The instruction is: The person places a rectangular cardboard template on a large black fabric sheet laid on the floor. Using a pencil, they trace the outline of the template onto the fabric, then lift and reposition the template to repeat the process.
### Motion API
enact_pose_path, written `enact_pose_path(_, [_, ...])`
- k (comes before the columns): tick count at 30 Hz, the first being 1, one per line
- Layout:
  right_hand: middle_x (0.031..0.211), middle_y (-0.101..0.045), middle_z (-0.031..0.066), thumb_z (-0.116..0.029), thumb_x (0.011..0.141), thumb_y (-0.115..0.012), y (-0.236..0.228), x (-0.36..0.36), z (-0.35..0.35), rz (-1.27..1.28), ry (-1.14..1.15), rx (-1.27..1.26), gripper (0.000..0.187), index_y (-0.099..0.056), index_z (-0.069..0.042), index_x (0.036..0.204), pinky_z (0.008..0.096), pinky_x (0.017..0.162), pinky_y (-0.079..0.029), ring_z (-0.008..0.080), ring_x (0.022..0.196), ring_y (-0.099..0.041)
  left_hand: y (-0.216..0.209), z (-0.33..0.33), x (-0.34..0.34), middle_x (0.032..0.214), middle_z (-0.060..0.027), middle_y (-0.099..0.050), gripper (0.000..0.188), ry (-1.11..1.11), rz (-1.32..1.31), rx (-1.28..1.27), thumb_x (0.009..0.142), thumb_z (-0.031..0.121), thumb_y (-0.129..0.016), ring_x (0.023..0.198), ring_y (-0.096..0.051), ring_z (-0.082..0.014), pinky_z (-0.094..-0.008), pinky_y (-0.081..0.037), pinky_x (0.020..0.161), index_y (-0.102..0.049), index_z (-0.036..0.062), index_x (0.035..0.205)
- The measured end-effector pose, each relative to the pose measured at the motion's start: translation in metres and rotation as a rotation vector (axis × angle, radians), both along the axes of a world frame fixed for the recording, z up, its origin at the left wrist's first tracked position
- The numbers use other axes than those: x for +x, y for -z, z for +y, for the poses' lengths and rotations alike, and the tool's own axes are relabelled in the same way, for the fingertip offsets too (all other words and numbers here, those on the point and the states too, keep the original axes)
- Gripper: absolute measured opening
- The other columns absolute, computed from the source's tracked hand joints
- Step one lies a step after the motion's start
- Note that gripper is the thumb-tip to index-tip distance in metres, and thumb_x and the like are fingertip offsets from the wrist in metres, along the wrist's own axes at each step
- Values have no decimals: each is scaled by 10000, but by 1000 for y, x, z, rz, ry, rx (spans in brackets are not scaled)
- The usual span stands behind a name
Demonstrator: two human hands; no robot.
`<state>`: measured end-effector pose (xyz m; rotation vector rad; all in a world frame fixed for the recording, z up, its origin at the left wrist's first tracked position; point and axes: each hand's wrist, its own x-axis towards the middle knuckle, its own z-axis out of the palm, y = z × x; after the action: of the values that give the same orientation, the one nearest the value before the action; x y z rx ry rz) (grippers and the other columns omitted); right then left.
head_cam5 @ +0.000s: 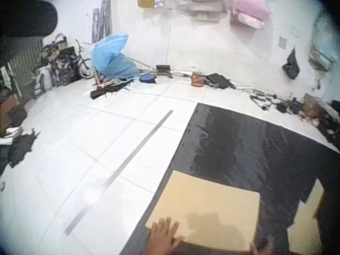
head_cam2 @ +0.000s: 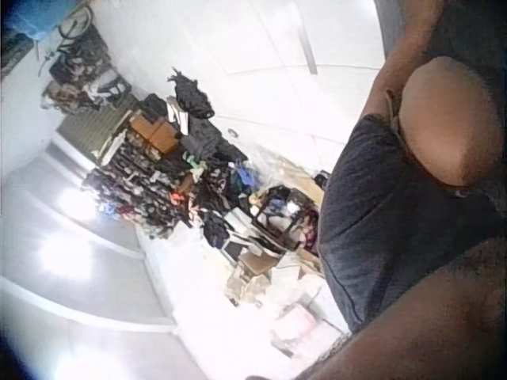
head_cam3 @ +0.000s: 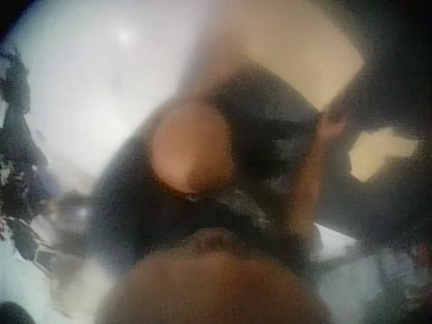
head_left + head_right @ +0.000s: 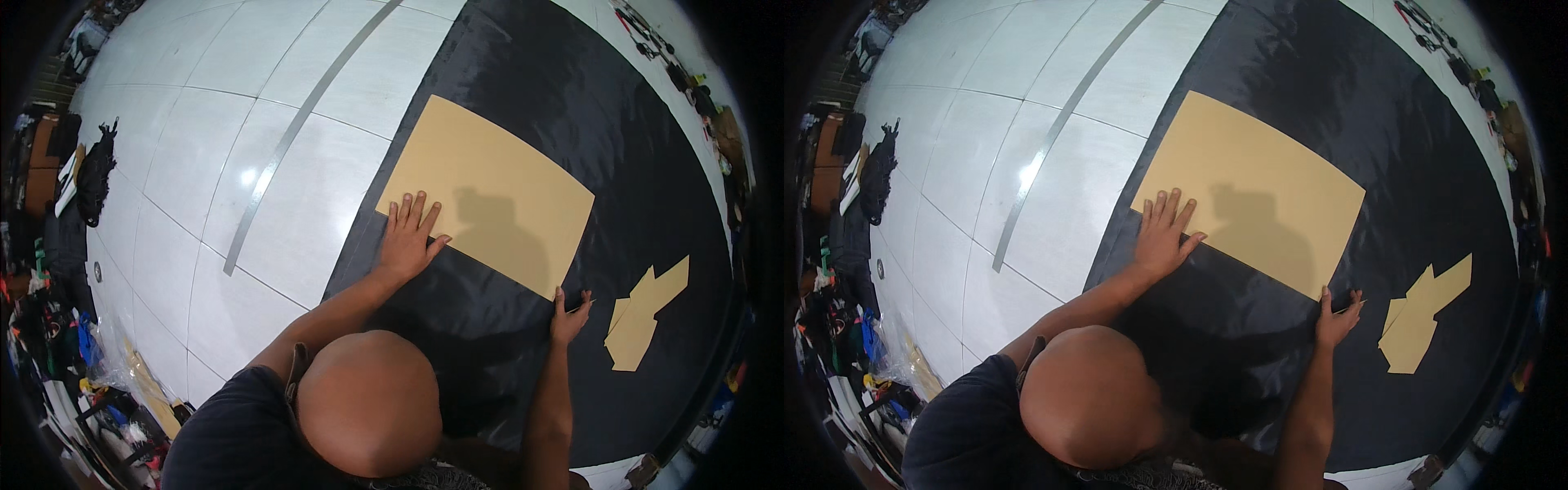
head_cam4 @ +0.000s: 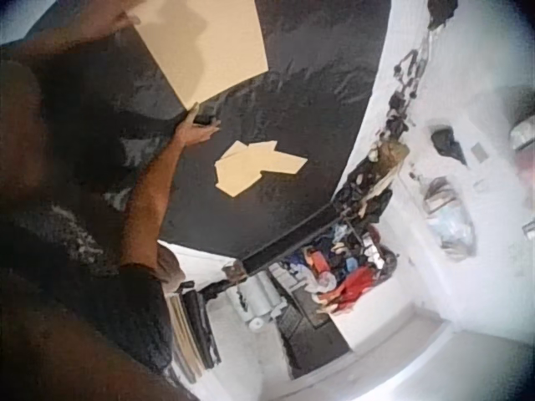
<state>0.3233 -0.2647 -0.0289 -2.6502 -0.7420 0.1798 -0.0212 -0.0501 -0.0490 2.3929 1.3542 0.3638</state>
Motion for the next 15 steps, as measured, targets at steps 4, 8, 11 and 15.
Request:
enact_pose_path(4, [1522, -487, 168, -513, 841, -795, -7, -1, 5, 58, 29, 9, 904, -433, 11, 1483, 518, 1230, -216, 380, 1488, -314, -3, -1, 0, 1615, -217, -321, 695, -14, -24, -28, 974, 532, -604, 1514, -246, -433, -591, -160, 1232, -474, 124, 1521])
enact_pose_path(8, [1536, -466, 172, -518, 847, -788, -2, 7, 4, 78, -2, 26, 939, -392, 6, 1518, 513, 1244, -191, 379, 1502, -293, -2, 2, 1, 1602, -222, -341, 695, -14, -54, -4, 969, 533, -611, 1506, -260, -440, -598, -166, 1228, -487, 113, 1509])
enact_pose_path(11, [1540, -458, 179, -529, 836, -796, 2, 11, 0, 55, -15, 32, 963, -387, 6, 1524, 510, 1248, -183, 384, 1510, -275, -3, 4, 3, 1593, -233, -349, 697, -2, -74, -20, 963, 532, -619, 1491, -282, -454, -611, -176, 1220, -497, 103, 1498])
enact_pose_path(15, [1541, -457, 180, -538, 823, -805, 4, 11, -2, 105, 12, 48, 983, -382, 2, 1527, 510, 1252, -166, 378, 1519, -261, -3, 3, 2, 1591, -240, -349, 696, -6, -67, -23, 956, 527, -630, 1480, -297, -464, -622, -191, 1210, -506, 97, 1489])
